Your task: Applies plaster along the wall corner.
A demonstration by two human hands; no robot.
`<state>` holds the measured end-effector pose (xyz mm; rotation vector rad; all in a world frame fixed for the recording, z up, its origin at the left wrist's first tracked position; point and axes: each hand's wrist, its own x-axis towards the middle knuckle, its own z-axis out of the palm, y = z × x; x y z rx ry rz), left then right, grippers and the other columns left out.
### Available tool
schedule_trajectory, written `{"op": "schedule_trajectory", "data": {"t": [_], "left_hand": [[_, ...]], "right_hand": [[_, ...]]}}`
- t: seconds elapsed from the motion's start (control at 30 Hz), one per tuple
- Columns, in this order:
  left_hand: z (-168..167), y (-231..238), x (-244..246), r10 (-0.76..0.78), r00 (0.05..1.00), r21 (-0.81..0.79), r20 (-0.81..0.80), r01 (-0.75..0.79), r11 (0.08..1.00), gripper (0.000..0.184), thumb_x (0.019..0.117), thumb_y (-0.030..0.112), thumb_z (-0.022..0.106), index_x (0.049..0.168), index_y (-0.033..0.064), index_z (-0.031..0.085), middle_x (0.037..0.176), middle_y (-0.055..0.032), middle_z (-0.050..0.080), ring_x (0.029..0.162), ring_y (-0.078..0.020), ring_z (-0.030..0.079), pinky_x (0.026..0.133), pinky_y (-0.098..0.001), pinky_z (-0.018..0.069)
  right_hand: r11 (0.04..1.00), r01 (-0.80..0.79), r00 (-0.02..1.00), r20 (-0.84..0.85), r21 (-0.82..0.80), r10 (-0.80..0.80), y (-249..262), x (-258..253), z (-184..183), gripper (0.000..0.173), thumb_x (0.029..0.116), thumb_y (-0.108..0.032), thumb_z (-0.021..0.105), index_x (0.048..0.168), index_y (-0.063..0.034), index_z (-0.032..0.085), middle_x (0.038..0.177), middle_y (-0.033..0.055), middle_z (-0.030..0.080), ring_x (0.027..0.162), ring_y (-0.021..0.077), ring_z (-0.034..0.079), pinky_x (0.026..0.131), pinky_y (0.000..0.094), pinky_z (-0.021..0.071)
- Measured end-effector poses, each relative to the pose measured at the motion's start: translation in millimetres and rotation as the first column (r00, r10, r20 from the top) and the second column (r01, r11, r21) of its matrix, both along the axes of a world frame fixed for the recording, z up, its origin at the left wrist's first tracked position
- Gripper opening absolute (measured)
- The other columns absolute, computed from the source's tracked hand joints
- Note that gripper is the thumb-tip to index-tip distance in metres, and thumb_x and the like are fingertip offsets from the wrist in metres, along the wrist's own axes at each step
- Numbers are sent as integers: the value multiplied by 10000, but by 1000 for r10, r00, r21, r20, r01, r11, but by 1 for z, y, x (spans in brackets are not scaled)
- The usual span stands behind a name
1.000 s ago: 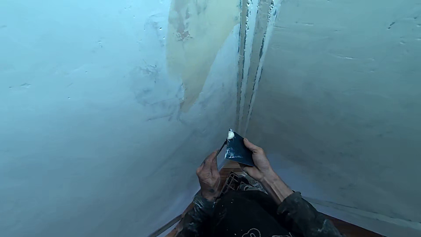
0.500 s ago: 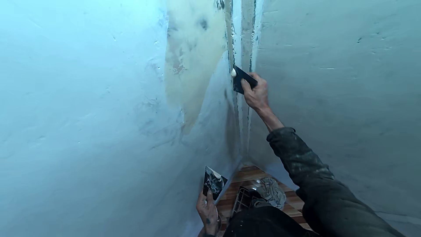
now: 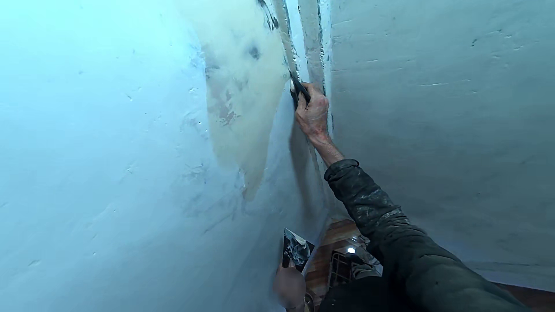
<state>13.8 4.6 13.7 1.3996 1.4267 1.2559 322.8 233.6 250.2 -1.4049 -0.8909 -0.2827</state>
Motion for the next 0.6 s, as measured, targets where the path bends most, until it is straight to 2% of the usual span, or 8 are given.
{"op": "schedule_trajectory", "data": {"t": [0.07,0.13,0.23,0.3,0.4,0.47,0.53,0.6], "left_hand": [[1,7,0,-15,1000,10,-3,15,1000,186,913,-28,601,1043,-129,688,848,-92,719,751,4,660,754,-173,557],[-2,13,-1,-34,999,22,-9,34,999,186,910,-14,604,1032,-123,692,834,-81,717,741,10,656,749,-168,555],[-6,21,-4,-69,998,22,-11,70,997,183,912,-9,599,1031,-111,694,795,-57,704,695,10,640,698,-170,549],[-7,27,-6,-96,995,31,2,96,995,178,910,-20,593,1026,-109,694,798,-54,712,698,7,650,695,-171,556],[-8,31,-10,-124,992,39,8,124,992,179,903,-18,588,1015,-107,694,796,-49,709,717,9,658,719,-170,560],[-9,35,-12,-135,991,46,-1,135,990,174,898,-13,587,999,-103,697,782,-39,702,706,14,647,712,-163,551],[-10,38,-16,-144,989,48,-23,145,988,172,898,-7,587,987,-104,698,783,-42,696,703,18,637,709,-158,546],[-9,39,-21,-153,987,28,-45,154,988,177,897,-2,591,986,-113,697,783,-52,691,702,18,631,708,-157,542]], "right_hand": [[997,52,999,4,54,-53,7,-11,-1,275,993,-15,526,1185,34,718,1111,190,741,1017,301,726,887,427,574],[993,84,996,5,83,-84,11,-18,-3,311,976,13,535,1225,29,719,1145,185,751,1040,305,737,907,427,577],[992,100,995,-7,78,-100,13,-21,-4,331,963,-5,561,1250,7,724,1079,176,772,915,307,758,825,450,580],[994,74,997,-23,80,-72,14,-20,-6,328,960,-23,572,1246,-5,731,1006,168,780,816,286,749,755,452,573],[994,23,999,-26,107,-21,14,-19,-11,327,958,-24,583,1247,-19,735,969,155,782,754,244,731,717,422,563],[990,-1,1000,-10,139,2,14,-20,-15,326,951,-18,592,1244,-18,737,987,151,785,760,226,736,721,398,570],[990,-43,999,2,134,43,8,-24,-19,330,954,-6,591,1255,-5,726,1064,160,778,836,218,755,777,365,587],[994,-109,994,9,17,109,-18,-36,-15,331,969,17,586,1282,25,694,1104,203,747,939,232,737,867,321,565]]}}
